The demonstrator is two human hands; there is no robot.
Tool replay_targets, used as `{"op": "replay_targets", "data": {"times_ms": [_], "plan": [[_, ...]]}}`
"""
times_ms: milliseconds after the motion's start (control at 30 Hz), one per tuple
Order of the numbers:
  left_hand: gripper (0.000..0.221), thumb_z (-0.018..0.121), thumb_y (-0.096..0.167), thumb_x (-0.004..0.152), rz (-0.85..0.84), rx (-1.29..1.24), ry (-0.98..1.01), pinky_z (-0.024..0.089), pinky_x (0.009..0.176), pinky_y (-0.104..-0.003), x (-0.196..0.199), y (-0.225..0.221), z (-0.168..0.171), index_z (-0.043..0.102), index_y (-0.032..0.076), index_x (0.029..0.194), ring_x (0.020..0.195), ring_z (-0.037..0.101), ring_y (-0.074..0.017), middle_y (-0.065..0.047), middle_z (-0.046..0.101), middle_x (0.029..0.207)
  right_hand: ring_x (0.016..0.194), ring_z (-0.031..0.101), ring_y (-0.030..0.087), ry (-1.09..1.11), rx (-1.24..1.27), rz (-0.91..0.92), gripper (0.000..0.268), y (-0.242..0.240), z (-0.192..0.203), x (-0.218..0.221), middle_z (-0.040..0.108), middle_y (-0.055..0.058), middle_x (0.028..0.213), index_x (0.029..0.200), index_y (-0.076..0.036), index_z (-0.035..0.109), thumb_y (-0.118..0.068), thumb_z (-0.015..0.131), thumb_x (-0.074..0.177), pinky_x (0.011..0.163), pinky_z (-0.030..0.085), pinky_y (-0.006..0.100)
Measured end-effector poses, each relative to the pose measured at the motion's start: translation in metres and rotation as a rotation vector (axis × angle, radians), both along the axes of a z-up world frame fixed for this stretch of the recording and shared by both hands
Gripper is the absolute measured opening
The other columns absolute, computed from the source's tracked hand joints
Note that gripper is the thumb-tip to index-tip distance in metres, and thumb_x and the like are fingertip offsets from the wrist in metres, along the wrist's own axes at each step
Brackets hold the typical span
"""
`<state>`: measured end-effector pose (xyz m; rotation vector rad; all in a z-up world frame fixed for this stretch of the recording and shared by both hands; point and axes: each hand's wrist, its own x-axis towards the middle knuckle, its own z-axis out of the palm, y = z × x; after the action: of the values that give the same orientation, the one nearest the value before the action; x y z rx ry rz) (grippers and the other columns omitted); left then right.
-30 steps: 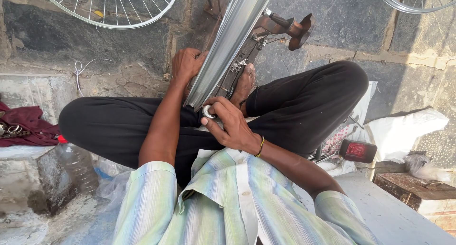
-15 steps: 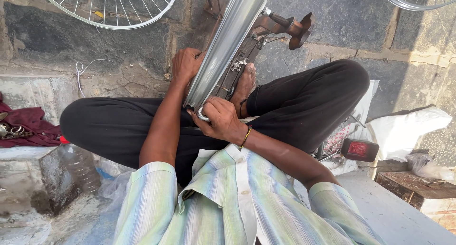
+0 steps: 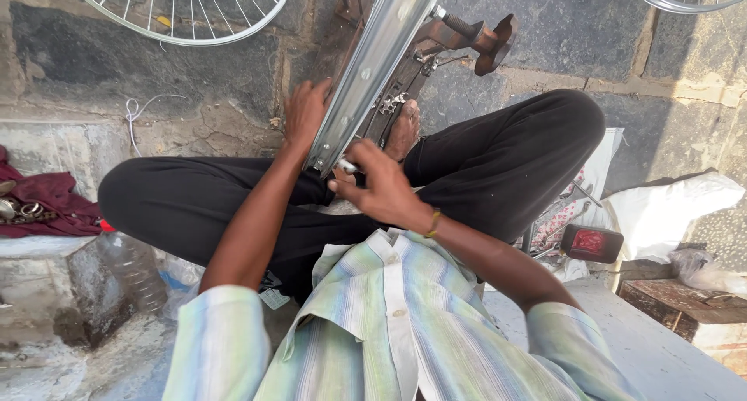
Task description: The person is repairing a bicycle wheel by tightening and adjusting the spokes using a small wrench while the wheel is mounted on a truing stand.
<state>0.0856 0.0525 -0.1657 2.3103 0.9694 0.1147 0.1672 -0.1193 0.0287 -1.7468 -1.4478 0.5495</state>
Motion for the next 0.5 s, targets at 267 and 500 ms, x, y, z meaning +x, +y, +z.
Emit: {"op": "replay_targets", "data": {"times_ms": [267,500], "plan": [[0.036,0.052,0.031,0.120,0.212,-0.460,-0.272,0.049,0.073,-0.031,-0.087,-0.042,0.130,0.068,0.000,0.113,0.076,0.058,-0.0185,-0.012,0.062,0.084,0.119,0.058,0.036,-0.088,-0.021,0.145,0.031,0.002,0.023,0.049,0.059,0.018,0.124,0.118,-0.001,0.063,-0.017,0.075,0.094,0.101,0.048,0.048],[0.037,0.064,0.036,0.109,0.148,-0.344,-0.814,0.041,0.070,-0.023,-0.058,-0.058,0.228,0.058,0.000,0.105,0.080,0.049,-0.0044,0.000,0.055,0.098,0.126,0.056,0.034,-0.059,0.269,0.235,0.037,0.039,0.071,0.070,0.064,0.015,0.124,0.125,-0.003,0.062,-0.018,0.077,0.094,0.117,0.043,0.048]]}}
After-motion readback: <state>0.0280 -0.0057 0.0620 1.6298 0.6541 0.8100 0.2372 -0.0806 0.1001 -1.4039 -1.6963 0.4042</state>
